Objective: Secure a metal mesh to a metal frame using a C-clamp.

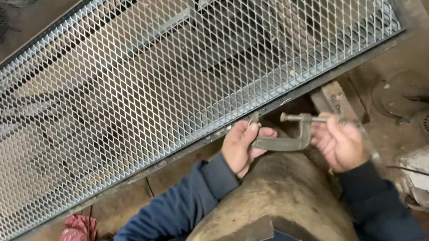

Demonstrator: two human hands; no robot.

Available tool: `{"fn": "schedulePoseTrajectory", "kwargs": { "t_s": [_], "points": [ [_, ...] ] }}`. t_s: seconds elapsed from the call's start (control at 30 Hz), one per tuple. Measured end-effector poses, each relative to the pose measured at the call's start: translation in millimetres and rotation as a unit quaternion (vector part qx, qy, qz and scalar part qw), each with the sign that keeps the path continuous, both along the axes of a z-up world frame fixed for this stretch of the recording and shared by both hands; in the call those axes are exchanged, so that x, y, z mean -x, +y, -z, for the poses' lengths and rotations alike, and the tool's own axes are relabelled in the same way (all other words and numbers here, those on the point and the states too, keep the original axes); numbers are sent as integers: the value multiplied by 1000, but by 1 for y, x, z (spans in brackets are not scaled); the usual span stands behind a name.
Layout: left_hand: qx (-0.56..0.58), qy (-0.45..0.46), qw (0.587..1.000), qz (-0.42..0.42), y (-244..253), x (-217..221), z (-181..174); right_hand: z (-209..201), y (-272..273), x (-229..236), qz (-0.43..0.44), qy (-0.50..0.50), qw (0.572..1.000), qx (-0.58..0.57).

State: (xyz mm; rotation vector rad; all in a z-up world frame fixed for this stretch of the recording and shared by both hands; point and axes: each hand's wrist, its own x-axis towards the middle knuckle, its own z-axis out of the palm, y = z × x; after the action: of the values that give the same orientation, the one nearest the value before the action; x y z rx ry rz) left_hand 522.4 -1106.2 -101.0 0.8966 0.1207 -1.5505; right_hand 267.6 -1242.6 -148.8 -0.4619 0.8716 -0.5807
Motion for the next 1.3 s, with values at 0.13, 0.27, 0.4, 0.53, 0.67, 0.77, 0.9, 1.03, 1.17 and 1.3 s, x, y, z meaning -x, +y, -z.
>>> {"fn": "schedulePoseTrajectory", "kwargs": {
  "t_s": [0.13,0.27,0.4,0.53,0.67,0.77,0.9,1.03,1.17,1.3],
  "points": [
    [-48,38,998,-7,-22,25,23,-37,-73,-18,-78,149,970,174],
    [-3,-104,994,-14,-30,40,16,-165,-120,-75,-396,486,682,377],
    [12,-244,969,-28,-24,46,11,-185,-130,-74,-343,381,258,819],
    [5,-262,965,-32,-20,46,-10,-84,-148,-60,-487,257,299,779],
    [17,-511,859,20,-23,35,-57,-107,-148,-86,-643,296,252,660],
    [-21,-587,806,75,-25,31,-86,-122,-143,-93,-664,298,261,635],
    [21,-589,807,33,-26,26,-88,-79,-166,-72,-676,173,391,600],
    [31,-577,815,47,-26,24,-87,-120,-153,-85,-681,316,317,579],
    [26,-574,817,59,-28,24,-93,-87,-159,-58,-620,194,417,636],
    [30,-579,811,75,-32,25,-100,-131,-144,-72,-668,348,320,575]
  ]
}}
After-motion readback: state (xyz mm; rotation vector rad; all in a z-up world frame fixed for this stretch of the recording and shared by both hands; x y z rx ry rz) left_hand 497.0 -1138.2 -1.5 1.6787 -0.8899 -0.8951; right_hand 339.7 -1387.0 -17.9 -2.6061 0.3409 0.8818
